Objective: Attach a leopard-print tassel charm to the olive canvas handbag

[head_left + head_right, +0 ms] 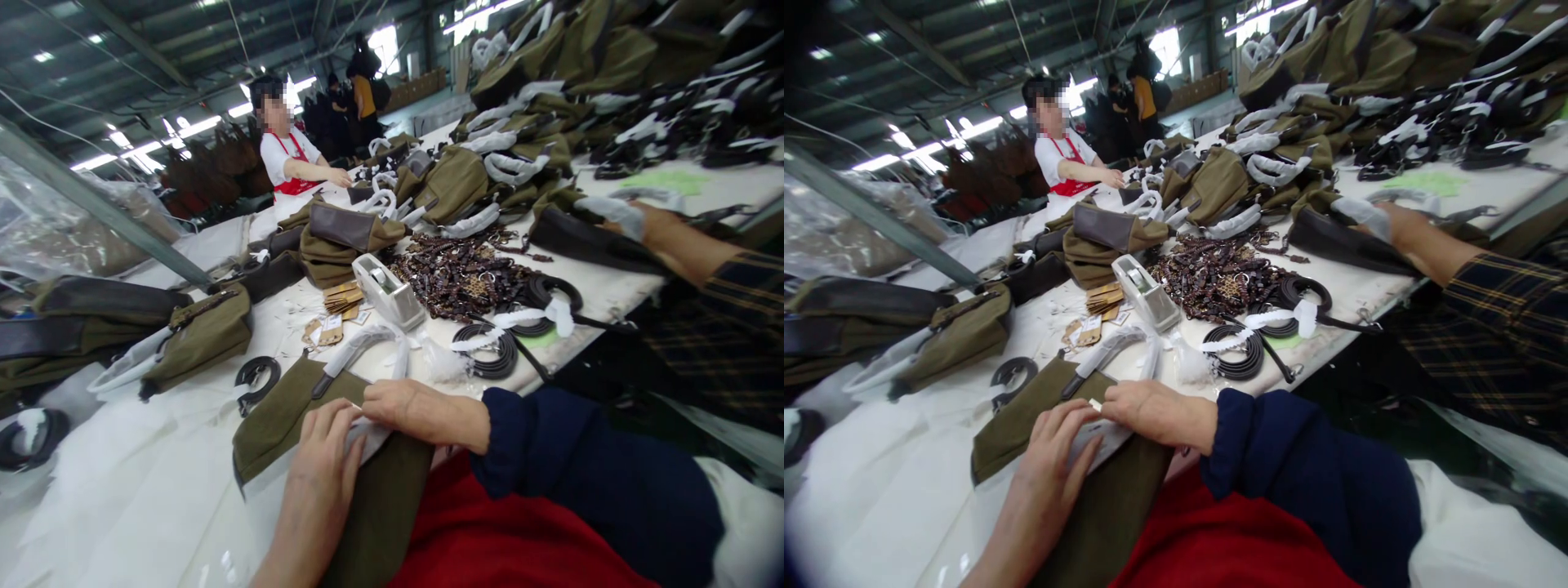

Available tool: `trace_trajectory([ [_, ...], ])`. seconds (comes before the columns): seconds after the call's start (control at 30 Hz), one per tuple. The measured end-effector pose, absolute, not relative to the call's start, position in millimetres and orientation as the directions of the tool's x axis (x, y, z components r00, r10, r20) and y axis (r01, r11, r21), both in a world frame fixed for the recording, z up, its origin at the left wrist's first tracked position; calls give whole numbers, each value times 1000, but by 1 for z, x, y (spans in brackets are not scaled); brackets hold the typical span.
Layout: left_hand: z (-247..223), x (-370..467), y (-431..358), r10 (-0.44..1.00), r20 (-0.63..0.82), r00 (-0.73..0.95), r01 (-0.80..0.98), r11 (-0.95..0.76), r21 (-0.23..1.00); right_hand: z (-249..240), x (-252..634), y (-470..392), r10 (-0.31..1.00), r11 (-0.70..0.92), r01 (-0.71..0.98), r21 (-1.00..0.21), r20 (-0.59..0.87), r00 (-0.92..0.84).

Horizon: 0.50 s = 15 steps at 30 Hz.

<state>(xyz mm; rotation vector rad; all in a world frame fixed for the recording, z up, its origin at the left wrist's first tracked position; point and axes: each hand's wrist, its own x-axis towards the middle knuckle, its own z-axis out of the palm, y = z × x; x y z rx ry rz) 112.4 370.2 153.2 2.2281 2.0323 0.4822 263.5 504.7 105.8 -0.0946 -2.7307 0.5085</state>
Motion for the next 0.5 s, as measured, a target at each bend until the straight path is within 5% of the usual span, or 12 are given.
trace_trajectory([
  [0.17,143,115,389,999,43,23,949,-35,314,115,269,502,201,926,63,-371,345,-917],
  [0.37,136,116,386,993,114,17,929,-58,365,113,296,467,386,901,234,-366,429,-817],
  [0.5,133,115,385,991,130,-8,920,-44,389,104,303,446,387,896,235,-376,407,-827],
])
